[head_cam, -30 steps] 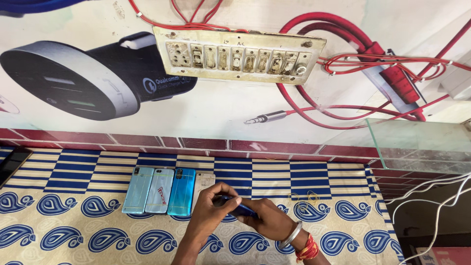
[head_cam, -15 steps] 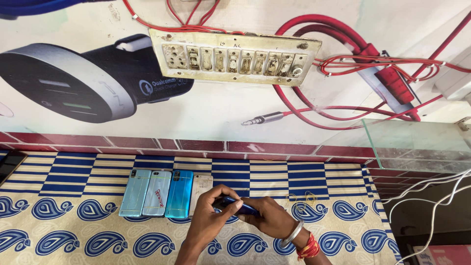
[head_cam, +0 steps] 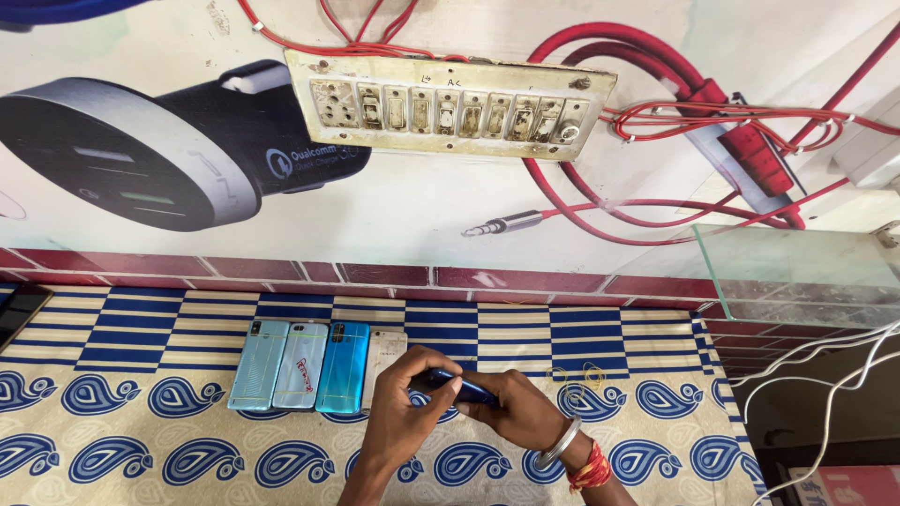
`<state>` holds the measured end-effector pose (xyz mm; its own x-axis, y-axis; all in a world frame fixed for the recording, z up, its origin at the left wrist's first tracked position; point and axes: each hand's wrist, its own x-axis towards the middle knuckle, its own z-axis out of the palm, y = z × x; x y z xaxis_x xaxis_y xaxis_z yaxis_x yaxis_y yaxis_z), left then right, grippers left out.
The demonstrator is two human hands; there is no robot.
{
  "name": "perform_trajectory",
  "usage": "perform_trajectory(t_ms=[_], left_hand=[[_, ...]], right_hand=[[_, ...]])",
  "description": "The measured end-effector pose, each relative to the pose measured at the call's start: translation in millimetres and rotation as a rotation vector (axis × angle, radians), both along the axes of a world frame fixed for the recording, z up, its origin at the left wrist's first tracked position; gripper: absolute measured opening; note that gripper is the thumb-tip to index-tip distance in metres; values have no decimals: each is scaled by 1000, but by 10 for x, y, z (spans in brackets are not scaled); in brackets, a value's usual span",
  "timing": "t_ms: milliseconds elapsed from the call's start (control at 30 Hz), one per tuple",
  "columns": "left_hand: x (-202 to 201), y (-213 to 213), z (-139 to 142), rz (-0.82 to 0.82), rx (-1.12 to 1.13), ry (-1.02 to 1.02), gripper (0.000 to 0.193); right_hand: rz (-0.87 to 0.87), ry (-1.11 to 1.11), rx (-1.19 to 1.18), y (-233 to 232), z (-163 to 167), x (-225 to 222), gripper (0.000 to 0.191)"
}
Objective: The person handles several smartphones on a patterned countertop, first inspecting a white phone and then wrapping a dark blue phone with a rubber band. They stretch the band around the device and adjust it to secure the phone.
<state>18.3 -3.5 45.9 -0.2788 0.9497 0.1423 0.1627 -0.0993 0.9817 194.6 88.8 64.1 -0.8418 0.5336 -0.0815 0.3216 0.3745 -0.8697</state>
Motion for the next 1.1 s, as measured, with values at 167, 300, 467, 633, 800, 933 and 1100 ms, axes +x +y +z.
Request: perform_trajectory(t_ms=[167,300,467,633,800,933,1100], left_hand=[[-62,-19,17,-34,3,-28,37],[-127,-47,50,-51,-66,-137,52],[-130,-89,57,9,-18,-267,50],[-67,-84,2,115,-48,-214,49],[-53,-118,-33,160,-70,-65,47],[-84,-126,8,153,122,95,42],[-153,-168,84,154,178,265,30]], right_hand=[[-75,38,-163,30,-121,73,31],[-149,137,-324,46,-193,81,34],[-335,200,-573,-2,-197,45,52],[-371,274,-734,-54,-167,-27,60],[-367,243,-812,-85,-90,-20,60],[-344,280,-940,-89,-65,-2,61],[-299,362,-1075,-71,-115,24,62]])
